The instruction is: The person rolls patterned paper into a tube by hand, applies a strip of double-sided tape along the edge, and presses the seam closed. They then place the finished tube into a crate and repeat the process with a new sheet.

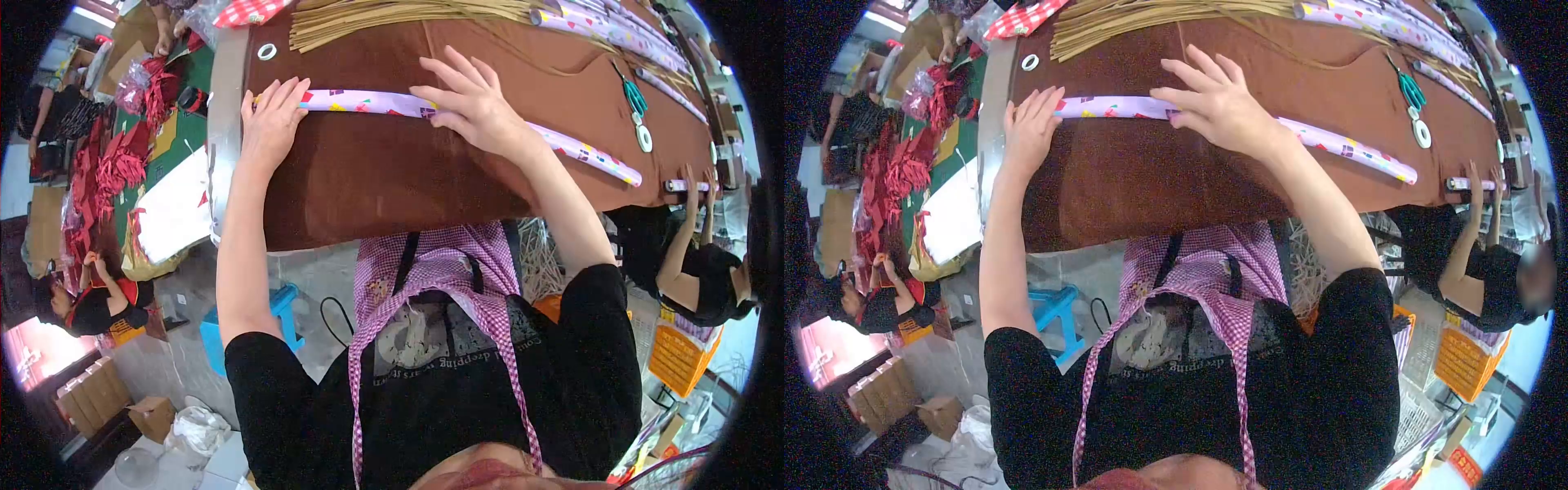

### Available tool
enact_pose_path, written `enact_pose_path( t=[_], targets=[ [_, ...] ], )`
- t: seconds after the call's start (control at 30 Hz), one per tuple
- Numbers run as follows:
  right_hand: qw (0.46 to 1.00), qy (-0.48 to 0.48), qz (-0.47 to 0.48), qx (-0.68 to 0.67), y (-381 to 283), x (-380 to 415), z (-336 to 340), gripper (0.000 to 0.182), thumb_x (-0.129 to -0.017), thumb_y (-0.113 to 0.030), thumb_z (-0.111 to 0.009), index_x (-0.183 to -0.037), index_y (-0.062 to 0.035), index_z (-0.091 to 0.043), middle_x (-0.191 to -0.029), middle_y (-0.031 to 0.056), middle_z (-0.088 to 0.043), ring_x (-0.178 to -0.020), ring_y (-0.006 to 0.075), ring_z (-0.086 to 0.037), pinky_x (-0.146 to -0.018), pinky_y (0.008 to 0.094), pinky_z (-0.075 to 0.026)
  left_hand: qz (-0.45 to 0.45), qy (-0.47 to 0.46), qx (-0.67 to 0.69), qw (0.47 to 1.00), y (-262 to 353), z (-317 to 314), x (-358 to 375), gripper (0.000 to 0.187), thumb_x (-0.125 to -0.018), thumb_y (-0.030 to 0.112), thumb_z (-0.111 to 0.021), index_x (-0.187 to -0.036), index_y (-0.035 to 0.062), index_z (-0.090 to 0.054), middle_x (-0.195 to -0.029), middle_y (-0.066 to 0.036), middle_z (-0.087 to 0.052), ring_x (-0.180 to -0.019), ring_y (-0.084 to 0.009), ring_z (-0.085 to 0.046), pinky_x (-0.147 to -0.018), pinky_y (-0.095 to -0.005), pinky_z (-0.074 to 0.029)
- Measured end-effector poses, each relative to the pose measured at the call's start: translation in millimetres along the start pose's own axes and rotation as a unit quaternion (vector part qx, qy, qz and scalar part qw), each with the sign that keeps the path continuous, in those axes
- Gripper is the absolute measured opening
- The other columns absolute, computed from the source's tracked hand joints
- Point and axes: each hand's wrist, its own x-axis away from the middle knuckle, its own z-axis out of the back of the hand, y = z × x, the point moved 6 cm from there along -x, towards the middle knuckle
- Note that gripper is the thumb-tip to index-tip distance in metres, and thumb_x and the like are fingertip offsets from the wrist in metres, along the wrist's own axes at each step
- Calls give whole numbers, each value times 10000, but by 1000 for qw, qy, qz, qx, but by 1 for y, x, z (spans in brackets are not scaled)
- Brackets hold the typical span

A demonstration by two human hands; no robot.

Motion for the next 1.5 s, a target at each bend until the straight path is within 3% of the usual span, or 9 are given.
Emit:
enact_pose_path(
  t=[0.27, 0.5, 0.57, 0.67, 0.83, 0.97, 1.17, 1.23, 1.5],
  targets=[
    [998, 26, 25, 48, -22, -21, -38, 450, -804, -200, -717, -1248, -219, -643, -1339, 59, -556, -1368, 279, -407, -1135, 555, -295, 2, -27, -8, 1000, 0, 0, 1, 478, -977, 230, -533, -1447, 246, -453, -1456, -7, -497, -1367, -242, -431, -1137, -554, -221],
    [997, 75, 23, 19, -10, 9, 4, 450, -757, -110, -725, -1201, -113, -655, -1296, 59, -601, -1303, 274, -483, -1141, 507, -292, 5, 3, -19, 1000, 6, 11, 3, 464, -934, 259, -603, -1389, 229, -516, -1340, -15, -571, -1261, -233, -503, -1106, -542, -259],
    [996, 20, -80, -40, 5, 28, 14, 493, -757, -80, -720, -1239, -111, -620, -1238, 64, -628, -1239, 261, -524, -1106, 461, -328, -2, 9, -27, 1000, 10, 21, 10, 459, -904, 286, -646, -1348, 216, -554, -1267, -6, -609, -1196, -229, -541, -1085, -549, -292],
    [995, -56, -79, -19, 13, 49, 14, 526, -763, -69, -712, -1273, -116, -590, -1182, 56, -647, -1144, 247, -565, -1060, 425, -359, -36, 37, -45, 998, 30, 45, 32, 468, -829, 283, -726, -1269, 187, -601, -1129, -12, -626, -1029, -207, -573, -1025, -506, -342],
    [994, -71, -76, -27, 16, 56, 18, 461, -792, -45, -683, -1242, -113, -611, -1149, 49, -656, -1090, 234, -581, -1041, 420, -363, -21, 2, -3, 1000, 70, 74, 68, 486, -811, 283, -744, -1247, 119, -604, -1107, -30, -630, -1008, -216, -581, -999, -467, -362],
    [992, -76, -91, -32, 12, 64, 15, 456, -839, -53, -659, -1289, -98, -593, -1224, 83, -638, -1189, 250, -551, -1099, 456, -322, -14, 17, 34, 999, 84, 71, 90, 462, -807, 263, -750, -1218, 101, -617, -1105, -51, -626, -990, -229, -585, -967, -439, -386],
    [963, 124, -225, -78, -8, 44, -6, 477, -890, -201, -666, -1338, -79, -558, -1378, 125, -556, -1361, 325, -422, -1137, 498, -266, 25, 45, 56, 997, 90, 64, 101, 440, -802, 220, -758, -1203, 98, -626, -1107, -69, -618, -1015, -263, -573, -935, -430, -393],
    [957, 117, -252, -83, -22, 32, -16, 551, -844, -295, -726, -1330, -92, -565, -1435, 122, -503, -1400, 330, -367, -1157, 510, -232, 32, 50, 62, 996, 88, 62, 103, 444, -799, 213, -760, -1206, 99, -626, -1109, -69, -617, -1022, -266, -571, -933, -431, -392],
    [969, 59, -219, -94, -30, 29, -28, 673, -799, -289, -764, -1396, -122, -500, -1525, 147, -380, -1456, 370, -260, -1173, 531, -186, 64, 52, 88, 993, 87, 60, 104, 410, -782, 217, -765, -1166, 129, -653, -1104, -33, -619, -1002, -250, -566, -898, -417, -390]
  ],
)
